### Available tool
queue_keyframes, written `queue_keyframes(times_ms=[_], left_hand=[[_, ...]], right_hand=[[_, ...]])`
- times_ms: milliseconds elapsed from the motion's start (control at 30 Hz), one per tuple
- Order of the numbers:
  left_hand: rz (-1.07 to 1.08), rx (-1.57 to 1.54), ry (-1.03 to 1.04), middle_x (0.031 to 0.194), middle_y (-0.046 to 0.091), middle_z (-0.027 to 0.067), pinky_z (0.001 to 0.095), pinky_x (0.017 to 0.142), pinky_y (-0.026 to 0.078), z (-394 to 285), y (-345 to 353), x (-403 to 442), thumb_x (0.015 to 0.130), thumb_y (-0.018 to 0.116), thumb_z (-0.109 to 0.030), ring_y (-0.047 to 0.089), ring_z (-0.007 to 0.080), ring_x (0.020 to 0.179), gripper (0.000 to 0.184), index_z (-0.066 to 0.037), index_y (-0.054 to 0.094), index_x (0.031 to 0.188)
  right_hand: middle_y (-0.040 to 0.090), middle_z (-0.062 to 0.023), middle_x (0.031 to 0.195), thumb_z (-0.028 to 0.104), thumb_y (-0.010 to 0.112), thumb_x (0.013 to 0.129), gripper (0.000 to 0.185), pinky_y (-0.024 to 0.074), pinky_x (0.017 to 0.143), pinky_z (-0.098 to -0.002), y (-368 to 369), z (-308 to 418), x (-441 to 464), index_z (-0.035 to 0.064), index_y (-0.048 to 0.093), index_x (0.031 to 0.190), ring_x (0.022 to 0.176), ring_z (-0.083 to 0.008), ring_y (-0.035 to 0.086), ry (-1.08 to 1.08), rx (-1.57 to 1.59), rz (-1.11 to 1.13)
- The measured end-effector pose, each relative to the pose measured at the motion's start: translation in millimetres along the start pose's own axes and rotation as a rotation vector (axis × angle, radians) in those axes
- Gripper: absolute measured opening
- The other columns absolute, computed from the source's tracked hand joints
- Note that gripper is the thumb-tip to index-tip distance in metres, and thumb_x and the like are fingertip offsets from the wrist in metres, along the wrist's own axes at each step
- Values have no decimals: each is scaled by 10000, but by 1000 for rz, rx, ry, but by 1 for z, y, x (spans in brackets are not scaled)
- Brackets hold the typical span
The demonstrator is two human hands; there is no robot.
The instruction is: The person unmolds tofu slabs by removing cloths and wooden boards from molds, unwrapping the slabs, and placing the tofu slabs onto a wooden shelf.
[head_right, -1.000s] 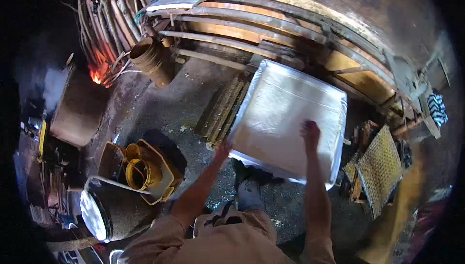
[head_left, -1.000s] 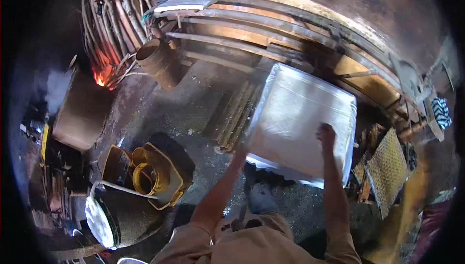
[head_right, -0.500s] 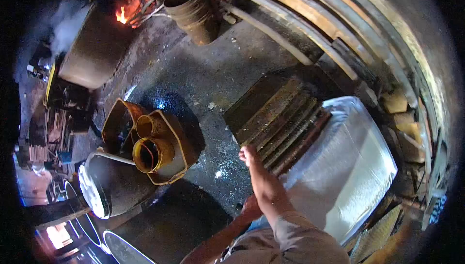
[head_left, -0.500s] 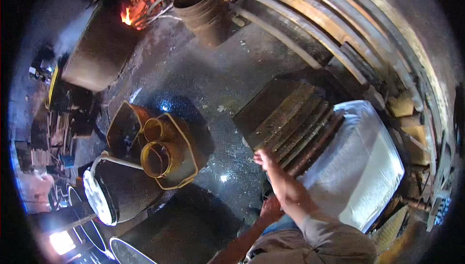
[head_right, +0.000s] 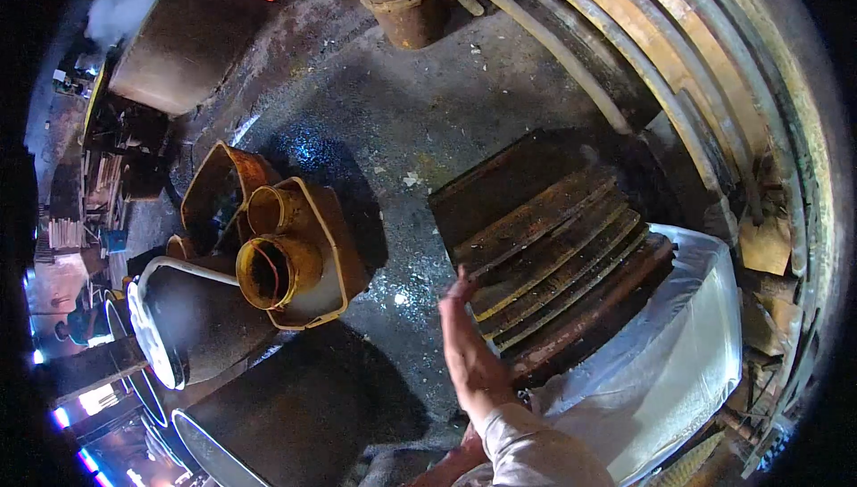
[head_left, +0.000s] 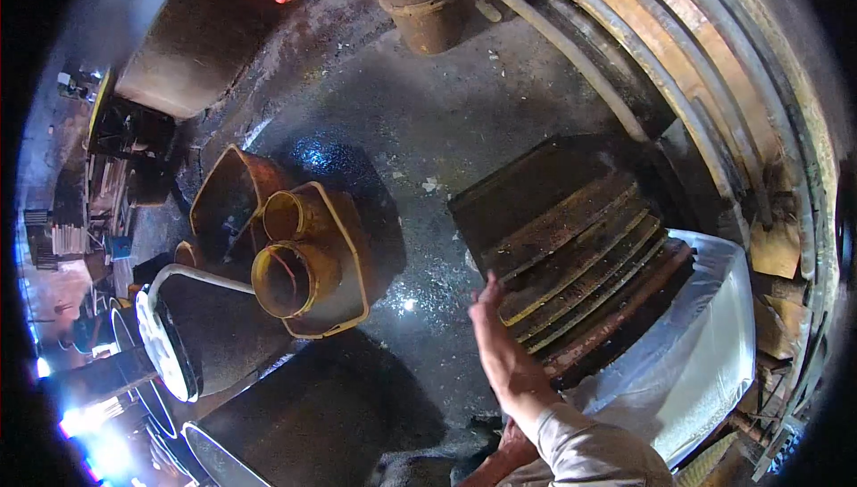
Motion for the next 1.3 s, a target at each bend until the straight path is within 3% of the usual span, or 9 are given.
queue_keyframes(times_ms=[300, 467, 667, 767, 967, 1000, 1067, 1133, 1300], left_hand=[[-52, 58, 88, 1199, 510, 71, 464, 815, 427, -1, 30, -13, 697, 677, -408, 535, 271, 1023, 598, -111, 502, 1186], [92, -16, -49, 1134, 580, 112, 404, 881, 452, -3, 41, -18, 794, 625, -448, 566, 273, 1010, 552, -121, 513, 1224], [77, -1601, -268, 1188, 547, 172, 475, 960, 368, 115, 52, -31, 819, 503, -548, 491, 306, 1145, 692, -3, 451, 1241], [-66, -1906, -138, 1085, 567, 163, 438, 857, 428, 172, 31, -13, 831, 486, -495, 535, 291, 986, 611, -11, 467, 1204], [504, -1262, 35, 1077, 617, 112, 344, 869, 449, -1, -58, -25, 876, 524, -389, 609, 249, 906, 425, -76, 553, 1161], [381, -993, -175, 1095, 616, 128, 335, 889, 437, 3, -47, -24, 873, 520, -385, 607, 252, 940, 426, -67, 562, 1153], [180, -411, 403, 1060, 638, 132, 354, 873, 443, 10, -39, -16, 850, 566, -335, 607, 244, 963, 384, -43, 605, 1097], [-105, -65, 10, 1009, 658, 129, 369, 840, 456, -40, -44, -40, 796, 644, -340, 612, 257, 945, 406, -31, 628, 1058], [-172, 3, 231, 819, 660, 87, 400, 649, 459, -59, 20, -65, 748, 727, -287, 618, 248, 721, 377, 9, 649, 968]], right_hand=[[603, -94, 947, 71, 727, 602, 389, 452, 721, -333, 49, 168, 30, -8, 572, 949, 825, -214, 557, -644, -272, 207], [553, -132, 929, 65, 656, 608, 374, 460, 719, -565, 50, 312, -107, 36, 529, 959, 856, -295, 542, -394, -386, 260], [580, -123, 845, 68, 611, 671, 256, 507, 553, -345, -64, 457, -267, 36, 583, 923, 730, -231, 597, -480, -519, 743], [573, -127, 1026, 96, 635, 731, 253, 412, 889, -332, -216, 508, -470, 21, 587, 968, 1013, -193, 534, -1516, -793, 1214], [599, -95, 931, 198, 645, 795, 296, 440, 849, -289, -534, 439, -544, 1, 582, 1007, 931, -178, 568, -1065, -735, 277], [609, -79, 872, 204, 638, 805, 265, 464, 798, -272, -588, 420, -523, 10, 592, 979, 853, -176, 592, -971, -718, 125], [563, -36, 806, 238, 614, 828, 218, 413, 735, -286, -671, 337, -471, 36, 570, 898, 779, -154, 530, -900, -525, -70], [517, 7, 741, 271, 591, 851, 216, 362, 671, -300, -732, 239, -409, 62, 548, 818, 706, -132, 469, -897, -255, -214], [389, 63, 652, 344, 564, 871, 317, 263, 589, -331, -802, 78, -383, 110, 446, 693, 616, -101, 358, -543, 109, -405]])
Point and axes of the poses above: each hand's wrist, its own x-axis towards the middle knuckle, its own y-axis out of the palm, z = x × y, the point moved 7 cm from there along x, towards the middle knuckle
